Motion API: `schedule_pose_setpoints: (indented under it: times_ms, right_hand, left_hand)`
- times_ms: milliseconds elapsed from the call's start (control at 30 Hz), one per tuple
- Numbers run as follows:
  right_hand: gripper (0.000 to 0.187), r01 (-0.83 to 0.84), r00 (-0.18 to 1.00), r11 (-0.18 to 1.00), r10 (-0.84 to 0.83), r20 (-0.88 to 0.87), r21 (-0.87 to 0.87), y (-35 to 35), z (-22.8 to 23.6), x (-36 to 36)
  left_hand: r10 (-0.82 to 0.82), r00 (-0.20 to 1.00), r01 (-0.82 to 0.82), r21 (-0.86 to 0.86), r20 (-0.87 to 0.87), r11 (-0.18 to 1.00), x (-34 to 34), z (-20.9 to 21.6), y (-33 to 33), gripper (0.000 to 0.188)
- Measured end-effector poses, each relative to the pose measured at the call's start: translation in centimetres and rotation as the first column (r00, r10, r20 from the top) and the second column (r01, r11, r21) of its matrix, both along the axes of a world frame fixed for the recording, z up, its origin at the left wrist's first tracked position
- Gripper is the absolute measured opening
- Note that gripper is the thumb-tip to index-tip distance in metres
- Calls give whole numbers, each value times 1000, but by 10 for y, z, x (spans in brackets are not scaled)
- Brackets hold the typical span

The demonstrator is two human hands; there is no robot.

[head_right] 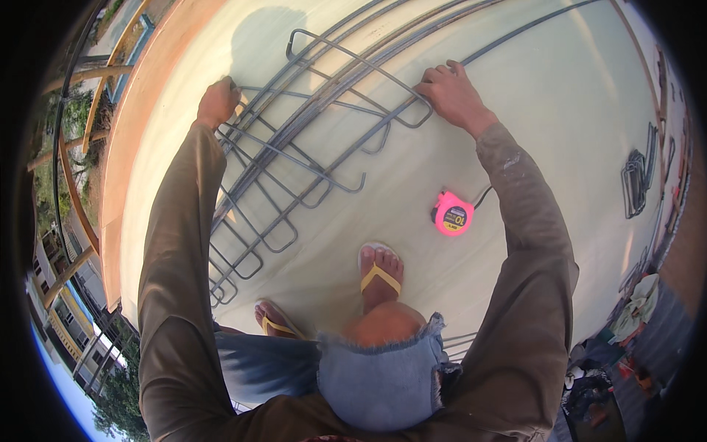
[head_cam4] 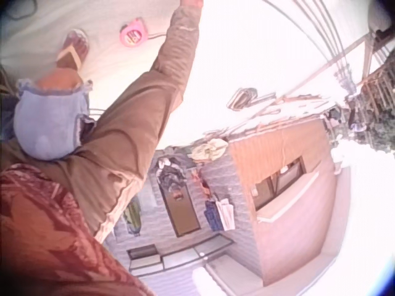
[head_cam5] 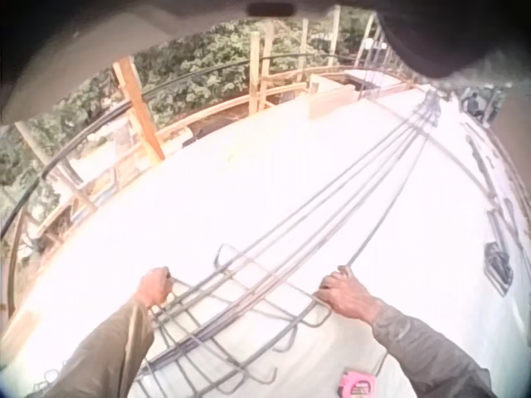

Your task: The person measures a metal frame with a tape measure, then places and adjusts multiple U-shaped metal pieces along the frame. They repeatedly measure and reposition the pieces to align them with the frame on a rooftop surface.

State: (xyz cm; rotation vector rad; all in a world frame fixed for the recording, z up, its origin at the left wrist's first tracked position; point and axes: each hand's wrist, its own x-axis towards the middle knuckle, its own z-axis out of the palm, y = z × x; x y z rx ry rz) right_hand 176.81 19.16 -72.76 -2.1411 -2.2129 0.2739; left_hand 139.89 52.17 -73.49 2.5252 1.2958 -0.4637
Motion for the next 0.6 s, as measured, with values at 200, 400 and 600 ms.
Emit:
schedule_pose_setpoints:
  times_ms: [200, 400, 600]
  right_hand:
    - [13, -180, 983, 984, 180, -22, 2, 9, 1, 13]
    - [10, -179, 980, 981, 170, -103, -81, -10, 22, 16]
    - [10, -158, 986, 983, 153, -59, -93, -12, 18, 11]
  left_hand:
    - [-78, 997, 78, 40, 3, 996, -2, -4, 2, 27]
    - [-81, 996, 80, 51, 27, 995, -9, -9, 9, 26]
    - [-64, 996, 57, 114, 62, 992, -27, -14, 5, 28]
